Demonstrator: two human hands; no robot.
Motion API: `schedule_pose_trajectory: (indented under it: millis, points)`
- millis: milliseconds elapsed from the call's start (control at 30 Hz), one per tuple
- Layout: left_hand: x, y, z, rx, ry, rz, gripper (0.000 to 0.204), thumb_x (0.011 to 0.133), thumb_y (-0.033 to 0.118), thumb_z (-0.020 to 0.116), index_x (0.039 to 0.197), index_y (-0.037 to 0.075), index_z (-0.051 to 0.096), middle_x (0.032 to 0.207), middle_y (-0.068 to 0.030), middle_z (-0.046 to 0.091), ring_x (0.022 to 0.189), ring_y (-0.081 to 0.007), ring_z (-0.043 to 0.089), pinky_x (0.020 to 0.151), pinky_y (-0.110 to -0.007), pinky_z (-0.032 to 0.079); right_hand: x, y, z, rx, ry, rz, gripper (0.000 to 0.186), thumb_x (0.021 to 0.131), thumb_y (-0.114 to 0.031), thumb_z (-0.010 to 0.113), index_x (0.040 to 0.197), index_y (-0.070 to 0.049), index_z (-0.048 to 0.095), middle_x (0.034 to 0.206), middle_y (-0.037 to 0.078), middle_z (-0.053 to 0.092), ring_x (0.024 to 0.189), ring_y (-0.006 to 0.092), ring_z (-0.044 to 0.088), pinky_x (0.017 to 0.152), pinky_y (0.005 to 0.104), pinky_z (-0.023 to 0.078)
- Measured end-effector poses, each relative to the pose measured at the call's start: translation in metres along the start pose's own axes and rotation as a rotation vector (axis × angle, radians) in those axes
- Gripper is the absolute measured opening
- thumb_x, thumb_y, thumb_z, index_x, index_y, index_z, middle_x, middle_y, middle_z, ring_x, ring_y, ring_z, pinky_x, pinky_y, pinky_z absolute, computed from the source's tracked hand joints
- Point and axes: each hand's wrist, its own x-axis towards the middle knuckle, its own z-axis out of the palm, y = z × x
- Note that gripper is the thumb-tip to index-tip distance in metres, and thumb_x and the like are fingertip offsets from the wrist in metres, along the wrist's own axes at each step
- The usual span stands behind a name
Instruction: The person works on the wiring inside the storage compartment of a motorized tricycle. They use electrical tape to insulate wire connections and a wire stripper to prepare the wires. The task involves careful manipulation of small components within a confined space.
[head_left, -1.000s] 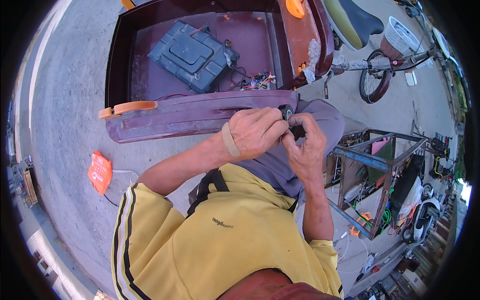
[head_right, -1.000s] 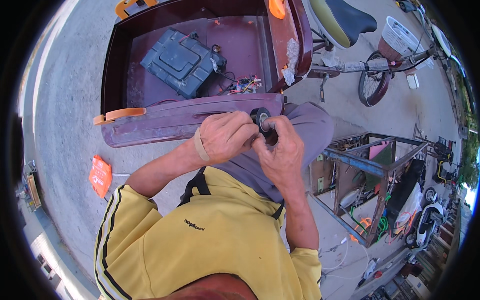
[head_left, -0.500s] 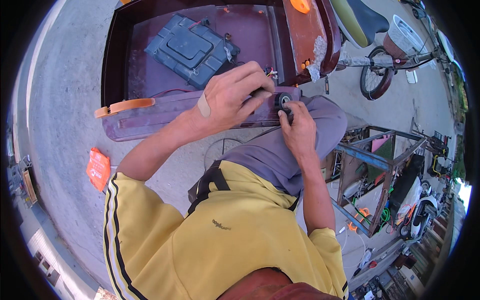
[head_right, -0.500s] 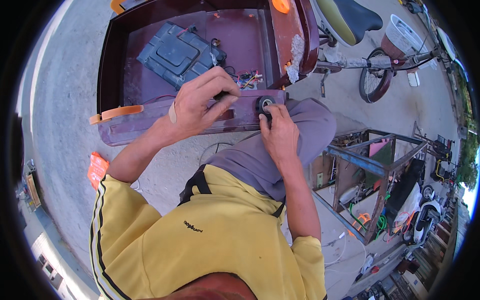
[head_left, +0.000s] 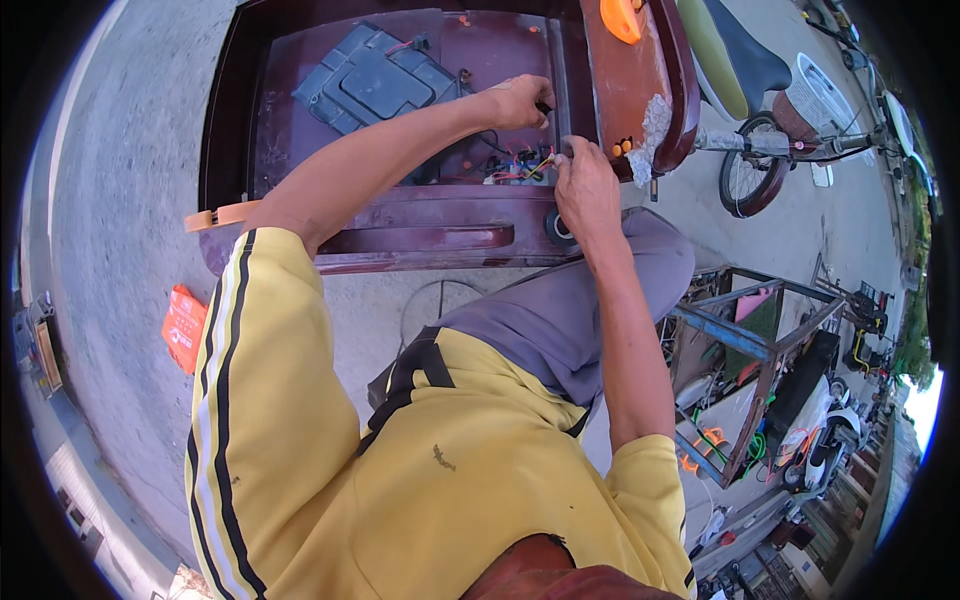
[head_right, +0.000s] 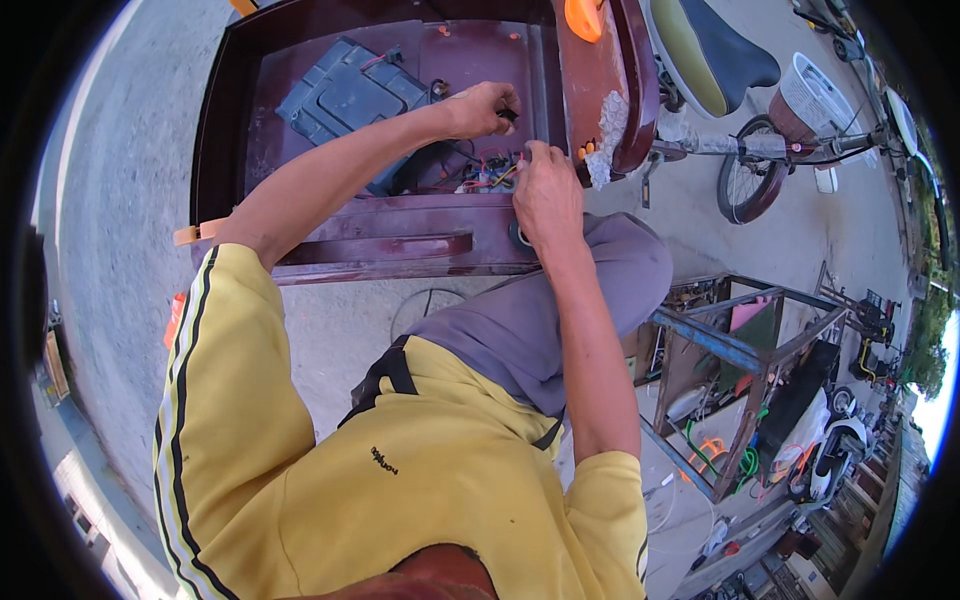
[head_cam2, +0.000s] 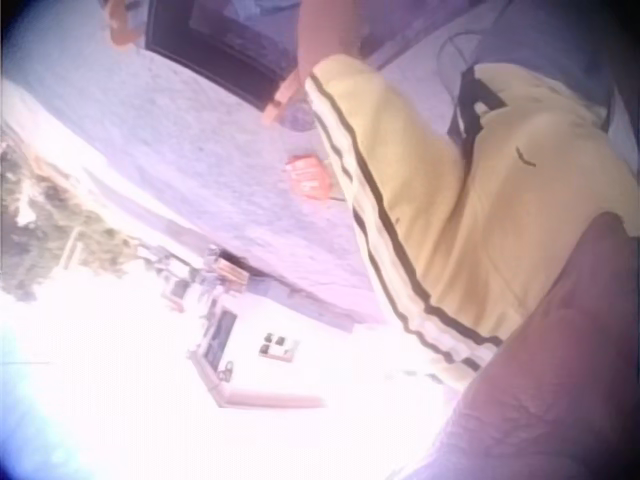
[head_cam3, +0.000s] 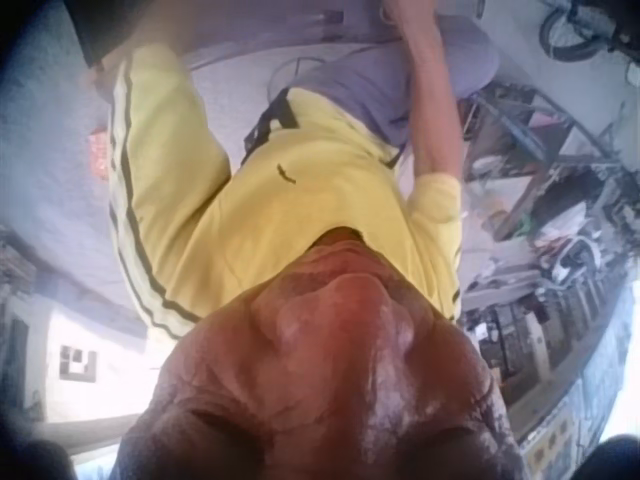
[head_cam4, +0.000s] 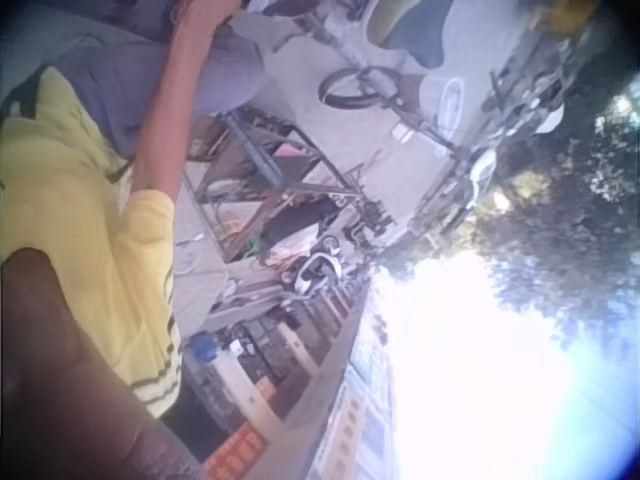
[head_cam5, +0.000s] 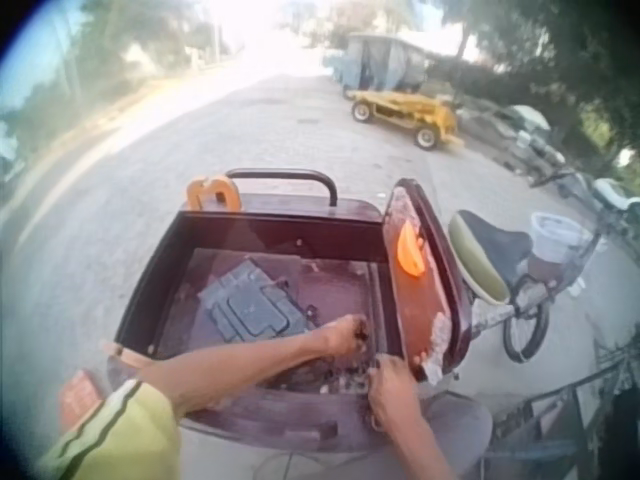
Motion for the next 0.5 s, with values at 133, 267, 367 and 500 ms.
schedule_pose_trajectory:
  millis: [133,267,367,500]
  points:
    - [0.014,-0.029,0.019,-0.035,-0.024,-0.004,0.040,0.080,0.014,0.082,0.113,0.000,0.065,0.111,-0.0186,0.073,0.107,-0.0285,0.069,0.093,-0.038,0.053,0.020,0.018,0.033,-0.073,-0.131,0.074,0.027,0.097,-0.014,0.058,0.116,0.004,0.063,0.109,0.028,0.066,0.099,0.0470,0.065,0.088,0.0523,0.052]
    - [0.009,-0.044,0.033,-0.122,0.015,-0.056,0.042,0.076,0.017,0.084,0.112,0.001,0.068,0.108,-0.0166,0.073,0.104,-0.0296,0.069,0.092,-0.038,0.054,0.037,0.020,0.044,-0.083,-0.265,0.227,0.029,0.095,-0.019,0.061,0.112,0.004,0.065,0.105,0.032,0.068,0.103,0.0496,0.064,0.089,0.0544,0.051]
    - [0.003,-0.049,0.038,-0.133,0.012,-0.092,0.044,0.075,0.019,0.085,0.112,0.001,0.068,0.107,-0.0168,0.073,0.103,-0.0300,0.069,0.090,-0.038,0.054,0.044,0.021,0.046,-0.073,-0.305,0.289,0.026,0.093,-0.018,0.063,0.110,0.001,0.068,0.102,0.031,0.069,0.105,0.0489,0.064,0.091,0.0536,0.051]
    - [-0.006,-0.041,0.036,-0.144,-0.065,-0.153,0.051,0.077,0.021,0.085,0.117,-0.001,0.064,0.114,-0.0202,0.071,0.108,-0.0306,0.068,0.092,-0.040,0.054,0.045,0.028,0.051,-0.028,-0.298,0.332,0.023,0.091,-0.016,0.062,0.110,-0.003,0.069,0.102,0.029,0.070,0.104,0.0472,0.065,0.090,0.0516,0.052]
